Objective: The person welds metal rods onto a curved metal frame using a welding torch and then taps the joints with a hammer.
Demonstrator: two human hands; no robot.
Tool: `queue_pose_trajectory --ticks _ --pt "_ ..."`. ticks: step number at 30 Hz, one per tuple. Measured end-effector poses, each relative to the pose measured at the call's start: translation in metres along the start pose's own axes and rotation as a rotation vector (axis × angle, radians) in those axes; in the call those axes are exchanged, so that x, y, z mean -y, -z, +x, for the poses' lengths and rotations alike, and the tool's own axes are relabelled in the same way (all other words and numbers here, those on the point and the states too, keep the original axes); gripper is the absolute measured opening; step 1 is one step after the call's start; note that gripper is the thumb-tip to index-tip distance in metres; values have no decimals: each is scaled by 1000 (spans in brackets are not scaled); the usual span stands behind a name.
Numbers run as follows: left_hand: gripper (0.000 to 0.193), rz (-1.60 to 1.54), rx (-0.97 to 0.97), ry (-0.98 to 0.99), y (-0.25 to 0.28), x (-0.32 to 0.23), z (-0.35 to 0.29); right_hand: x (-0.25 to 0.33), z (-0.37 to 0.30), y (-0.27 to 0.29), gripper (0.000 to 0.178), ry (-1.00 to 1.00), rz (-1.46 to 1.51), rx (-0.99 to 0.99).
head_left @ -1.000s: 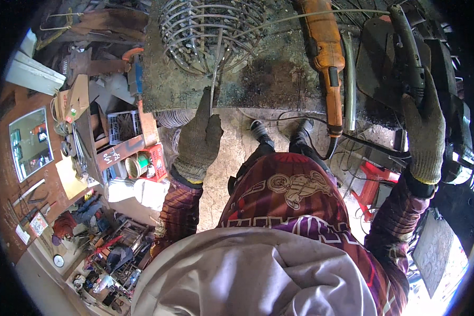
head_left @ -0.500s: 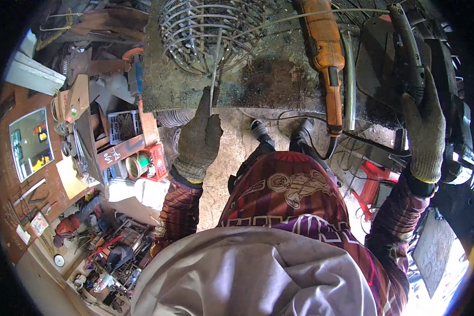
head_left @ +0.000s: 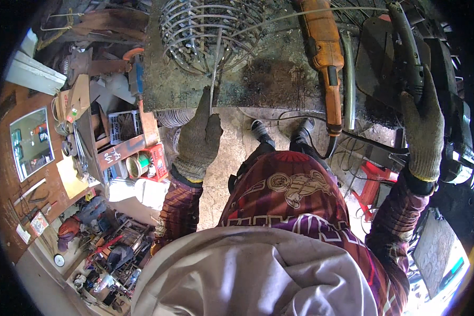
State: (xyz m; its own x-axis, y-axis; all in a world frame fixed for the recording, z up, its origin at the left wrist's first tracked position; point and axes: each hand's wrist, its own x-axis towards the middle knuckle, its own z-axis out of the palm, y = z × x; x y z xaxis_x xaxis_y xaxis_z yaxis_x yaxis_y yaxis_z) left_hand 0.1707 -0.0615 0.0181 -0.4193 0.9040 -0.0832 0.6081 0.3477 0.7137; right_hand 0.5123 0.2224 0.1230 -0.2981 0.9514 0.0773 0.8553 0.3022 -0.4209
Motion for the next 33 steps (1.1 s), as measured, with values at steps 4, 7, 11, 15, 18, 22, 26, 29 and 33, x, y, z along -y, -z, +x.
queue_pose_trajectory --ticks 4,7,11,15,18,22,26,29,33 --pt "61 34 -23 -82 0 2 1 -3 0 -1 65 -1 14 -7" --pt "62 -15 -15 -45 0 -6 2 -4 -1 -1 64 2 98 14" --pt "62 -43 -16 -55 -1 -3 2 3 -1 0 64 -12 42 9" --pt "61 -66 8 -35 1 -2 1 2 -2 -1 64 10 51 -9" --pt "61 -17 -10 -88 2 -4 2 4 -1 -2 64 -33 39 -4" --pt "60 20 -1 -44 3 -10 2 3 -2 -2 65 -3 65 -13" --pt "60 54 -11 -34 1 -2 1 4 -3 -1 65 5 54 -17" --pt "59 61 -29 -70 1 -2 1 8 -4 1 65 -27 39 -6" --pt "60 17 -85 -43 1 -14 4 8 -7 2 65 -51 8 3"
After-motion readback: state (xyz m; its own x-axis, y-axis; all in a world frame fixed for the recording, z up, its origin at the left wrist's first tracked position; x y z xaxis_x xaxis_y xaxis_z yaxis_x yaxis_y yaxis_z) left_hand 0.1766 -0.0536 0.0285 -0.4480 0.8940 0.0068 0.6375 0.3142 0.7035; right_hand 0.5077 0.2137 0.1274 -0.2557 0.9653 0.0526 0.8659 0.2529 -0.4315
